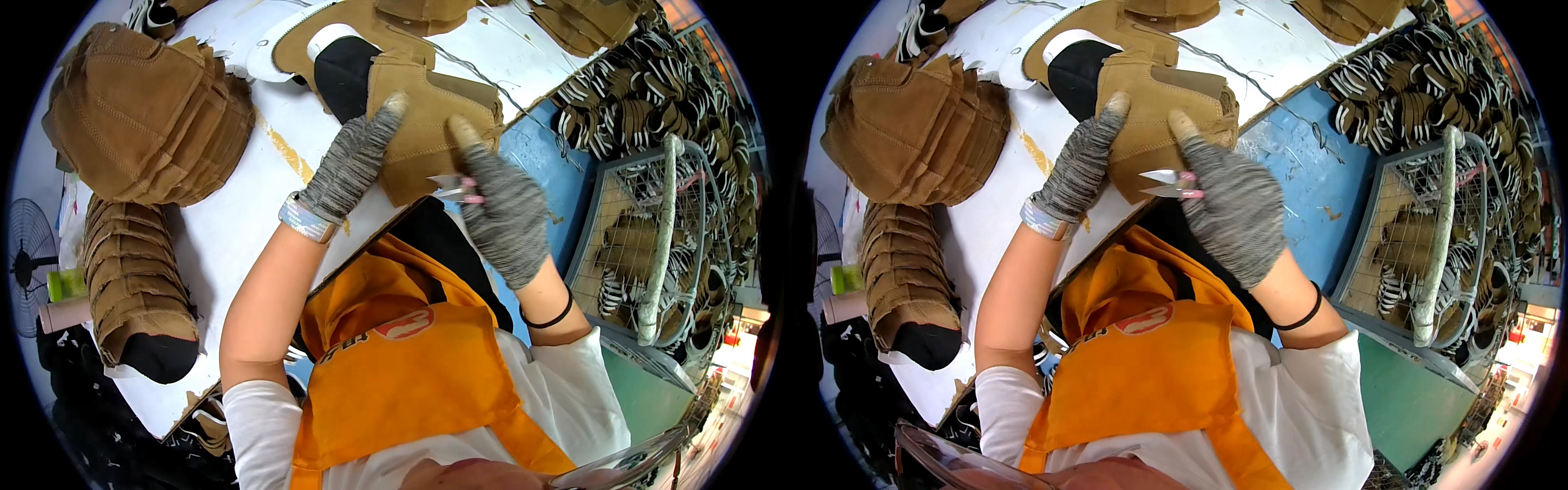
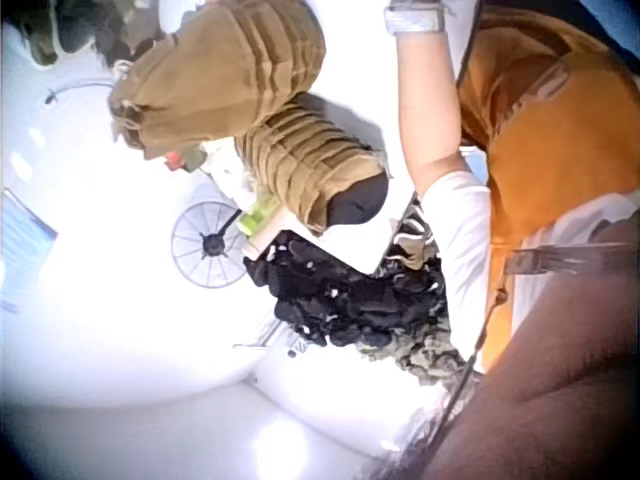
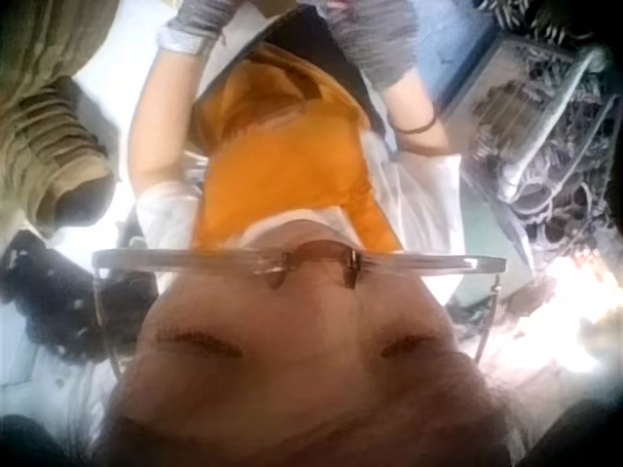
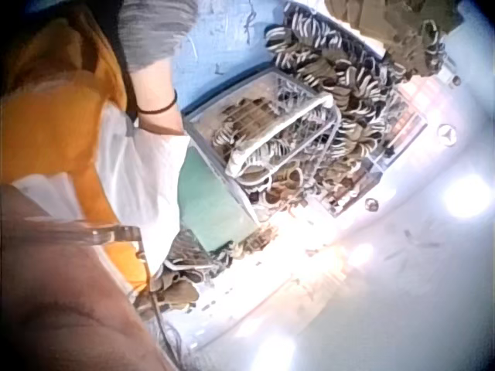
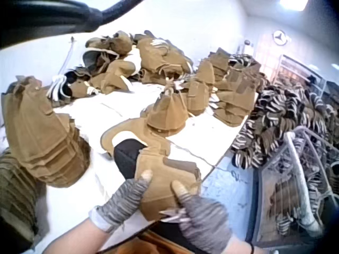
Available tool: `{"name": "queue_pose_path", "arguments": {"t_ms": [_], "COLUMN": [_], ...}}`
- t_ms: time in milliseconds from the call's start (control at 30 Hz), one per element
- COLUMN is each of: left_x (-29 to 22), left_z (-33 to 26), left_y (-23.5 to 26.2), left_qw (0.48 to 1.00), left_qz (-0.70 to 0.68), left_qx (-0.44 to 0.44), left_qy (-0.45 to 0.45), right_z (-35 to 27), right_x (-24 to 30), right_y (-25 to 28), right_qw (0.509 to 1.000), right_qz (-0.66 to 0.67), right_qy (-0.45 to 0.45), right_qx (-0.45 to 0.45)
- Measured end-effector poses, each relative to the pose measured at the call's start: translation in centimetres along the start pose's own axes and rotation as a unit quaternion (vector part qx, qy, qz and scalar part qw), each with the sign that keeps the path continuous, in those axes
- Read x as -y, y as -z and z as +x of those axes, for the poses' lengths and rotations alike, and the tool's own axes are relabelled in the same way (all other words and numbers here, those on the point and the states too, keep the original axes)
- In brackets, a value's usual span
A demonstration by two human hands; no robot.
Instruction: The person trims excess threads from brown shoe uppers using a pair of snips, then stacks the uppers and threads them onto a wire loop.
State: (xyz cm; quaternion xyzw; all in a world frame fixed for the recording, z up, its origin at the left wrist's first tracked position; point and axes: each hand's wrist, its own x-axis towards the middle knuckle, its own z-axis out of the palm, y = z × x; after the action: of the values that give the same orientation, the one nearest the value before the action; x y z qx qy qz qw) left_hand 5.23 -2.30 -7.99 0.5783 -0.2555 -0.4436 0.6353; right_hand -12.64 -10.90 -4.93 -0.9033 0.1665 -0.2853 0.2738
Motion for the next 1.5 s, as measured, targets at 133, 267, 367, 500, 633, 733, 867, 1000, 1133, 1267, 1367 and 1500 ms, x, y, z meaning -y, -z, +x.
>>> {"name": "queue_pose_path", "arguments": {"t_ms": [133,267,367,500,633,733,867,1000,1133,1267,1367,1500], "left_x": [0.4,0.4,0.5,0.7,0.2,0.7,0.1,-0.3,-0.7,-2.4,-4.4,-6.2], "left_z": [0.3,0.4,0.4,0.4,0.1,0.6,0.1,-0.5,-0.4,-1.0,-0.9,-1.2], "left_y": [0.5,0.6,0.7,0.1,0.1,0.9,0.2,-0.2,0.3,-1.4,-2.3,-3.3], "left_qw": [1.0,0.999,0.999,0.999,1.0,0.999,0.999,1.0,0.995,0.973,0.967,0.975], "left_qz": [0.025,0.04,0.034,0.017,0.019,0.052,0.044,-0.015,-0.086,-0.208,-0.214,-0.162], "left_qx": [0.004,0.009,0.011,-0.003,0.009,0.015,0.012,-0.002,0.031,0.036,0.042,0.067], "left_qy": [-0.008,-0.004,-0.016,-0.043,-0.024,-0.008,-0.02,-0.005,-0.026,-0.098,-0.133,-0.138], "right_z": [-1.4,-1.7,-1.3,-1.6,-2.7,0.3,0.6,-0.6,-1.0,-1.5,-0.8,-0.4], "right_x": [0.5,0.3,0.2,0.7,-3.6,-1.2,-1.4,-3.8,-6.1,-5.3,-3.9,-3.4], "right_y": [0.0,0.5,0.5,-0.3,-1.4,0.9,1.7,2.3,3.4,3.5,3.4,3.9], "right_qw": [0.957,0.968,0.95,0.965,0.941,0.97,0.984,0.972,0.866,0.86,0.866,0.858], "right_qz": [0.164,0.131,0.232,0.084,0.319,0.212,0.14,0.225,0.391,0.44,0.428,0.475], "right_qy": [-0.027,0.027,-0.121,0.062,-0.097,-0.114,0.048,-0.066,-0.255,-0.223,-0.196,-0.095], "right_qx": [0.239,0.212,0.17,0.239,0.059,-0.026,0.103,0.006,-0.18,-0.134,-0.169,-0.171]}}
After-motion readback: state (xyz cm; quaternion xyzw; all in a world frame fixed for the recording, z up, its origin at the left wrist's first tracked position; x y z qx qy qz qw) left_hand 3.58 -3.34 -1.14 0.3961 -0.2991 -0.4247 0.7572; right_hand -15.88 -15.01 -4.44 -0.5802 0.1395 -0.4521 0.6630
